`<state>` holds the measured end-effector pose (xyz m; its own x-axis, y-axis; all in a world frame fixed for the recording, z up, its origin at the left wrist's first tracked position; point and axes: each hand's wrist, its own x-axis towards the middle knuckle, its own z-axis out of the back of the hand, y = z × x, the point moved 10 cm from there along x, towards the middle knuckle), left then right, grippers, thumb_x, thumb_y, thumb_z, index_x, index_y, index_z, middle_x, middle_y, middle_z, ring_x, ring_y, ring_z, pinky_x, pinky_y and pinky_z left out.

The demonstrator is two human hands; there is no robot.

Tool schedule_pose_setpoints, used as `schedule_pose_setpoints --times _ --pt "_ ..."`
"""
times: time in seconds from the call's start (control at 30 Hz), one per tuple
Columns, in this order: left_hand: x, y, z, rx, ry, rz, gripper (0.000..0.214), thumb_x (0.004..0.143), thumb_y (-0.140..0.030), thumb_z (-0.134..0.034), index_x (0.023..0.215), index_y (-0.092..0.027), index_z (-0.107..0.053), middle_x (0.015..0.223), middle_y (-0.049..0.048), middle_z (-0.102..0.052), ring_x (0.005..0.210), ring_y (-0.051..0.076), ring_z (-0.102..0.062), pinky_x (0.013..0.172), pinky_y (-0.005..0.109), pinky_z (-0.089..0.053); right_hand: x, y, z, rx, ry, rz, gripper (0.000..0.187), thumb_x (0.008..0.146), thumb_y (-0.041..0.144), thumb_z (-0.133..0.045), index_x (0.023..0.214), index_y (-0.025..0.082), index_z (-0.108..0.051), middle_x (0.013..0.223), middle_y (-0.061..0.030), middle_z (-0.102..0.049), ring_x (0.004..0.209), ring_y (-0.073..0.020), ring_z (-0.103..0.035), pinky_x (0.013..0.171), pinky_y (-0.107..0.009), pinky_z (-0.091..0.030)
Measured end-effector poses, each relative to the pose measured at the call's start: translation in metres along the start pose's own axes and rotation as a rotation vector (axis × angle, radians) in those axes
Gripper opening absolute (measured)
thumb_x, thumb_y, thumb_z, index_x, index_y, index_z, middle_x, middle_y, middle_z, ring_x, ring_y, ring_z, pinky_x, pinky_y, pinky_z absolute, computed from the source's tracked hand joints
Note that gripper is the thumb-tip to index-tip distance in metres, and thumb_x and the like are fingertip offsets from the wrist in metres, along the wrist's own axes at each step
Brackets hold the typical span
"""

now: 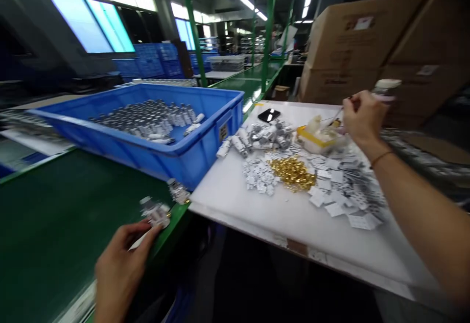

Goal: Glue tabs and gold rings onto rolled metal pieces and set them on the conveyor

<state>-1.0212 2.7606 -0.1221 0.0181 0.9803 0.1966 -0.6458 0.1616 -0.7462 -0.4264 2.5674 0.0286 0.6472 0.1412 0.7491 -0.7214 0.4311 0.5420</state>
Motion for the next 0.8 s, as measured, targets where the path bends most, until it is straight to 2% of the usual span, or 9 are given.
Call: schedule_pose_setpoints --times 0.13,0.27,0.33,0.47,0.57,0.63,0.7,0.73,0.8 --pt "-0.001 0.0 -0.006 0.033 0.033 0.042 0.034 0.07 -0.055 -0.066 0.085 -0.025 -0.06 0.105 0.0074 -0.071 0.103 0.03 -0.064 0.079 0.037 -0.05 -0.002 -0.016 -0.018 -0.038 0.048 -0.066 0.035 0.068 0.007 -0.067 0.055 0.026 -0.041 0.058 0.0002 -0.05 0.052 -0.0128 -0.027 0.069 -0.04 -0.027" --pt "-0.005 0.0 -0.009 0.052 0.067 0.027 0.036 0.072 -0.055 -0.065 0.088 -0.025 -0.058 0.106 0.0066 -0.07 0.096 0.028 -0.066 0.076 0.035 -0.048 -0.008 -0.031 -0.033 -0.101 0.147 -0.141 0.042 0.058 0.003 -0.073 0.044 0.027 -0.042 0.043 0.0076 -0.032 0.048 -0.0114 -0.019 0.065 -0.041 -0.026" --pt "-0.007 0.0 -0.009 0.061 0.078 0.024 0.036 0.073 -0.054 -0.064 0.091 -0.024 -0.055 0.11 0.0068 -0.069 0.09 0.027 -0.067 0.074 0.035 -0.048 -0.011 -0.037 -0.038 -0.127 0.195 -0.171 0.042 0.055 0.002 -0.075 0.042 0.027 -0.044 0.04 0.0084 -0.029 0.046 -0.0113 -0.02 0.063 -0.041 -0.026" --pt "-0.01 0.0 -0.01 0.091 0.08 0.016 0.036 0.074 -0.05 -0.065 0.095 -0.025 -0.051 0.113 0.0069 -0.067 0.078 0.023 -0.067 0.07 0.035 -0.048 -0.014 -0.044 -0.045 -0.158 0.262 -0.184 0.039 0.054 0.002 -0.076 0.043 0.026 -0.046 0.041 0.0069 -0.034 0.047 -0.0117 -0.024 0.062 -0.041 -0.028" --pt "-0.01 -0.003 -0.012 0.123 0.072 0.011 0.034 0.076 -0.049 -0.063 0.096 -0.026 -0.05 0.113 0.0056 -0.067 0.07 0.021 -0.066 0.067 0.035 -0.047 -0.016 -0.044 -0.042 -0.184 0.246 -0.177 0.028 0.055 0.005 -0.078 0.06 0.024 -0.058 0.051 0.0017 -0.047 0.054 -0.0153 -0.037 0.063 -0.04 -0.03" --pt "-0.009 -0.007 -0.015 0.153 0.063 0.006 0.033 0.076 -0.049 -0.063 0.097 -0.026 -0.049 0.113 0.0049 -0.068 0.073 0.023 -0.066 0.067 0.035 -0.046 -0.02 -0.033 -0.033 -0.205 0.197 -0.119 0.032 0.058 0.008 -0.079 0.086 0.017 -0.066 0.066 -0.0075 -0.061 0.073 -0.0222 -0.052 0.065 -0.04 -0.032" --pt "-0.008 -0.012 -0.017 0.188 0.049 -0.001 0.032 0.077 -0.049 -0.062 0.097 -0.027 -0.048 0.111 0.0044 -0.069 0.086 0.027 -0.067 0.068 0.036 -0.045 -0.03 -0.005 -0.018 -0.197 0.137 0.005 0.045 0.063 0.009 -0.076 0.106 0.01 -0.064 0.081 -0.0156 -0.066 0.092 -0.0263 -0.056 0.067 -0.04 -0.035" --pt "-0.008 -0.014 -0.019 0.206 0.045 -0.003 0.031 0.078 -0.048 -0.061 0.097 -0.028 -0.048 0.11 0.0041 -0.069 0.093 0.029 -0.066 0.069 0.036 -0.044 -0.038 0.014 -0.01 -0.164 0.124 0.09 0.043 0.067 0.009 -0.074 0.109 0.01 -0.064 0.086 -0.017 -0.067 0.092 -0.0255 -0.057 0.068 -0.04 -0.037" --pt "-0.007 -0.018 -0.023 0.235 0.041 -0.003 0.03 0.079 -0.048 -0.06 0.097 -0.028 -0.047 0.109 0.0038 -0.07 0.101 0.032 -0.063 0.07 0.036 -0.043 -0.063 0.059 0.007 -0.022 0.156 0.283 0.026 0.075 0.012 -0.067 0.101 0.014 -0.067 0.09 -0.0149 -0.067 0.074 -0.0188 -0.057 0.065 -0.036 -0.042"
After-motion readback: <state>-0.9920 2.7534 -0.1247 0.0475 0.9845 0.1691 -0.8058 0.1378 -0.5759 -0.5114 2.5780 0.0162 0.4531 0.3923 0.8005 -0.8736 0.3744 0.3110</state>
